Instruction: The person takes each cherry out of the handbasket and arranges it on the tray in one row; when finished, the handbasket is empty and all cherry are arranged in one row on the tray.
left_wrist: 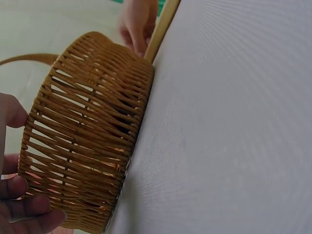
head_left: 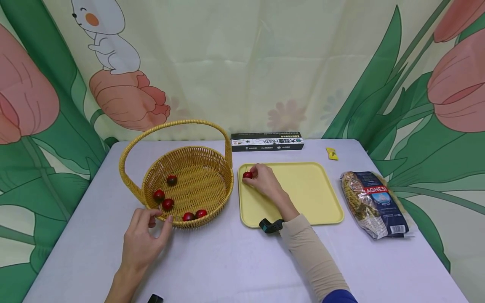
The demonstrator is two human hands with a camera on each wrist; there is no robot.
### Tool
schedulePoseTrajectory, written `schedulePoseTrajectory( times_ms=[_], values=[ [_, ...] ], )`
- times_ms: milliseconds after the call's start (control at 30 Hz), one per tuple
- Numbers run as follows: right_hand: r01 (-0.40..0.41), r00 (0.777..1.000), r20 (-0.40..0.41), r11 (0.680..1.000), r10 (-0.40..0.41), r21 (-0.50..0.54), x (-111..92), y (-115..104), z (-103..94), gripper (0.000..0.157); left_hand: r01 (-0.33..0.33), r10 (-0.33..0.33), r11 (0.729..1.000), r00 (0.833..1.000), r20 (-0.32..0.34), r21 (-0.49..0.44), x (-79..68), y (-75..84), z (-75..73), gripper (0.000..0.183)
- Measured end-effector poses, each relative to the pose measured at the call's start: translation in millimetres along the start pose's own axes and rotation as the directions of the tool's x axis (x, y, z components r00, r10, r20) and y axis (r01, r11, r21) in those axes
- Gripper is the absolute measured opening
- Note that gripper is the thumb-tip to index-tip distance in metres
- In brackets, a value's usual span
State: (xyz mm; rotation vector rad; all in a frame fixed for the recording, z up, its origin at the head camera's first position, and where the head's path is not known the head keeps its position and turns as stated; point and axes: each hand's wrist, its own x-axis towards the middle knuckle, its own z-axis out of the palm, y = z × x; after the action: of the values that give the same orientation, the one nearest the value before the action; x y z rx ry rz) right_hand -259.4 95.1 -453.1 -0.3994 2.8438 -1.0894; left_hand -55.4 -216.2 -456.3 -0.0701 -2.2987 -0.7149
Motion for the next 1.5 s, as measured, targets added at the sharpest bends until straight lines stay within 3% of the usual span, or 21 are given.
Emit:
schedulePoseTrajectory(
  times_ms=[333,533,700,933,1067,1200,1333,1500],
  values=[
    [0.005,0.999,-0.052,0.999,-0.003,0.044,-4.1,-13.6,-17.2,0.056,0.019,-0.019,1.000,1.000,0.009,0.003,-0.2,-0.1,-0.4,0.029],
    [0.124,0.989,-0.094,0.988,-0.115,0.096,-9.4,-26.8,-30.6,0.054,0.007,-0.007,1.000,1.000,0.002,-0.001,-0.5,-0.3,0.3,0.028],
    [0.245,0.966,-0.116,0.960,-0.231,0.132,-14.1,-42.1,-36.8,0.044,-0.002,0.002,1.000,1.000,-0.001,-0.003,-0.9,-0.2,0.6,0.028],
    [0.381,0.924,-0.058,0.910,-0.377,0.160,-17.6,-69.9,-37.7,0.038,-0.001,0.001,1.000,1.000,0.003,0.000,-0.9,0.7,0.4,0.028],
    [0.453,0.886,0.028,0.878,-0.462,0.158,-14.7,-84.0,-33.0,0.040,-0.006,0.006,1.000,1.000,0.000,0.002,-0.5,-0.1,0.3,0.028],
    [0.524,0.831,0.136,0.841,-0.540,0.136,-8.9,-95.4,-25.8,0.040,-0.012,0.012,1.000,1.000,-0.001,0.005,-0.1,-0.8,0.6,0.029],
    [0.539,0.780,0.291,0.831,-0.554,0.137,0.1,-106.2,-16.8,0.042,-0.014,0.014,1.000,1.000,-0.003,0.009,-0.2,-0.6,0.6,0.029],
    [0.527,0.699,0.460,0.829,-0.547,0.186,15.4,-113.0,1.6,0.045,-0.012,0.012,1.000,1.000,-0.004,0.014,-0.4,-1.5,0.2,0.028]
  ],
)
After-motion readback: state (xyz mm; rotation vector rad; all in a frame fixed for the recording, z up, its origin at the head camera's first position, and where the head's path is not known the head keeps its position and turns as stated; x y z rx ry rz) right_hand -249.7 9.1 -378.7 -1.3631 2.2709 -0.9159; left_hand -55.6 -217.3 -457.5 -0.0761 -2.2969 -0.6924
